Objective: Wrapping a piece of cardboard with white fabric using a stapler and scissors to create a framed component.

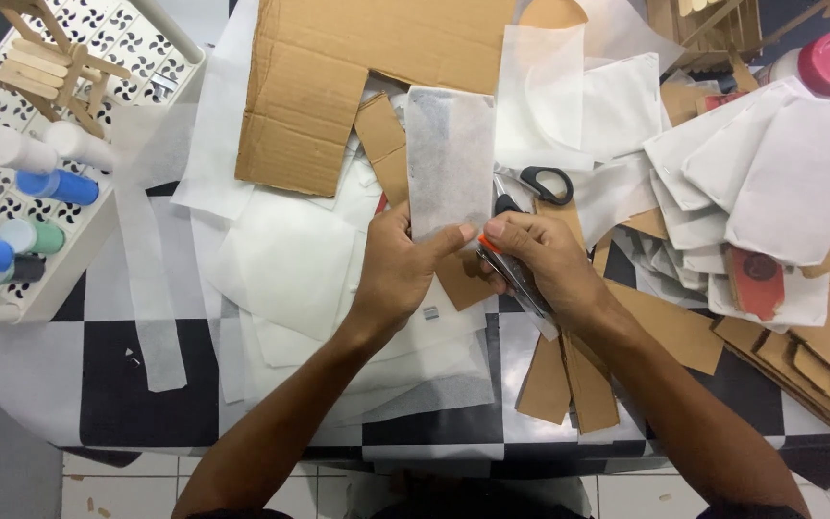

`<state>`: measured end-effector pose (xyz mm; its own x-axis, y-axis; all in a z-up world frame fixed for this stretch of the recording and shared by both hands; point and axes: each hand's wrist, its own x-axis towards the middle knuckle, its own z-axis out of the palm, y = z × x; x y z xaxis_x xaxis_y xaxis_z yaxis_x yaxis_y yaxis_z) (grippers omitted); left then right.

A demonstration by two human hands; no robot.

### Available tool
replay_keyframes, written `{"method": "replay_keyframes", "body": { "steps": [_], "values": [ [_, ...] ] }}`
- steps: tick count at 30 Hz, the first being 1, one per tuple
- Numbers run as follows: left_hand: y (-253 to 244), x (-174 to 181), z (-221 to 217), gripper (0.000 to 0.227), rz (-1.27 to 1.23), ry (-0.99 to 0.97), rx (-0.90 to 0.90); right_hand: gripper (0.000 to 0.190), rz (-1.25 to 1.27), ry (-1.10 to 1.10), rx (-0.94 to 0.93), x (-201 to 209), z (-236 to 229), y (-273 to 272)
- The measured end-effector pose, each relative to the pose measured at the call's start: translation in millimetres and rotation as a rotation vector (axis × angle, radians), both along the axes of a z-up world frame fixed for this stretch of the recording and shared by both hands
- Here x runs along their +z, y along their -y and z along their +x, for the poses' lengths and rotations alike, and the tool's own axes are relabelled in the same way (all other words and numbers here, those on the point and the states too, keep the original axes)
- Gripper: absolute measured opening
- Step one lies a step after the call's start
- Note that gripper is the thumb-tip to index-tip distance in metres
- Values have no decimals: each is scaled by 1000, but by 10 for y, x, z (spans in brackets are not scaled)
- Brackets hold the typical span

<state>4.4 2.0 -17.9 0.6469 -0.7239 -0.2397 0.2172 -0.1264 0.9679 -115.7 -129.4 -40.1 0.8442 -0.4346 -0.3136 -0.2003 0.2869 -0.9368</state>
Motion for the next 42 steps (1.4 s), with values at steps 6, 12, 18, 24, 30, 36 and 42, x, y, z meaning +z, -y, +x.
{"method": "replay_keyframes", "body": {
  "steps": [6, 12, 18, 24, 30, 36, 42],
  "values": [
    [22, 163, -24, 23, 23, -1, -28, 31, 10, 2, -8, 17, -7, -17],
    [22, 189, -78, 37, 55, -85, -63, 33, -17, 10, -2, -36, -42, 8],
    [7, 146, -77, 47, -143, -134, -82, 34, -141, 94, -20, 235, -11, -111],
    [20, 152, 10, 42, -216, -164, 25, 49, 56, 50, -75, 59, 0, 6],
    [-36, 128, 129, 30, -173, 14, -24, 49, -58, 141, -243, 51, -25, 127],
    [-24, 246, 83, 28, -82, 132, -146, 47, -134, 159, -352, 244, -45, 1],
    [-13, -49, 116, 33, -45, 150, -256, 47, -153, 112, -324, 214, -42, 49]
  ]
}}
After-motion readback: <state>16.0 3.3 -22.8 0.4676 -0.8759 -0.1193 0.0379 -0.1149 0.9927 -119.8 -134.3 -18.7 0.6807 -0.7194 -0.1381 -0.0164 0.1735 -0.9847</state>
